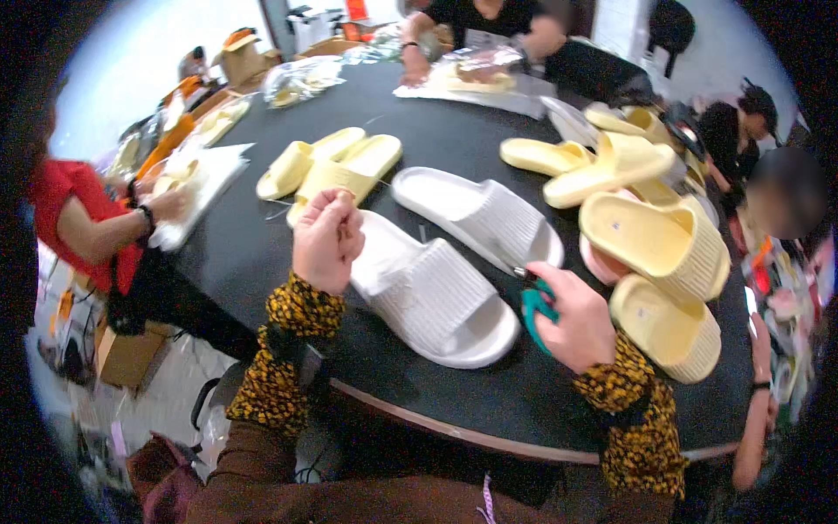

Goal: Trim loose threads or excess material from finished sandals using scissors.

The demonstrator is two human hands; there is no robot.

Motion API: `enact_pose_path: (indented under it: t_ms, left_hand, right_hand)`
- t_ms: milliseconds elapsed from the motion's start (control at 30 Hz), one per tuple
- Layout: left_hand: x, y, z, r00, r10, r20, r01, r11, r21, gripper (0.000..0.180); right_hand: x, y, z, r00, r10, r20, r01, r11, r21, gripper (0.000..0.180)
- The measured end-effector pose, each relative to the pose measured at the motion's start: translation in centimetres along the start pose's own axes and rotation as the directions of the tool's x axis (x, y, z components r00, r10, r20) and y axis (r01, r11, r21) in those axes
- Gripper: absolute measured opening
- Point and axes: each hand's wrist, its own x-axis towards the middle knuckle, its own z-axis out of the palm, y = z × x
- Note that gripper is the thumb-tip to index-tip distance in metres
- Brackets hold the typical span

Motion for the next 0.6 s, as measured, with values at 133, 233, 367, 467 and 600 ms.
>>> enact_pose_path:
  t_ms: [133, 233, 367, 467, 600]
  left_hand:
    - [-4.0, 2.1, -0.1, 0.986, 0.169, 0.012, -0.167, 0.955, 0.246, 0.007]
    - [-7.3, 3.5, -2.3, 0.938, 0.335, 0.088, -0.333, 0.805, 0.491, 0.006]
    - [-11.2, 3.9, -6.0, 0.925, 0.369, 0.092, -0.355, 0.754, 0.553, 0.005]
    - [-14.5, 3.0, -9.7, 0.929, 0.37, 0.008, -0.302, 0.744, 0.596, 0.005]
    - [-18.1, -0.1, -15.0, 0.953, 0.289, -0.087, -0.14, 0.681, 0.719, 0.005]
  right_hand:
    - [-0.9, 0.9, -0.5, 0.997, 0.065, -0.032, -0.063, 0.997, 0.045, 0.041]
    - [-0.7, 0.2, -0.2, 0.989, 0.144, 0.023, -0.145, 0.982, 0.12, 0.041]
    - [-1.0, 1.3, -0.1, 0.991, 0.131, 0.014, -0.132, 0.985, 0.109, 0.043]
    - [-0.7, 1.5, 0.4, 0.991, 0.13, 0.036, -0.134, 0.982, 0.135, 0.043]
    - [-0.6, 1.1, 0.4, 0.983, 0.167, 0.071, -0.176, 0.974, 0.141, 0.043]
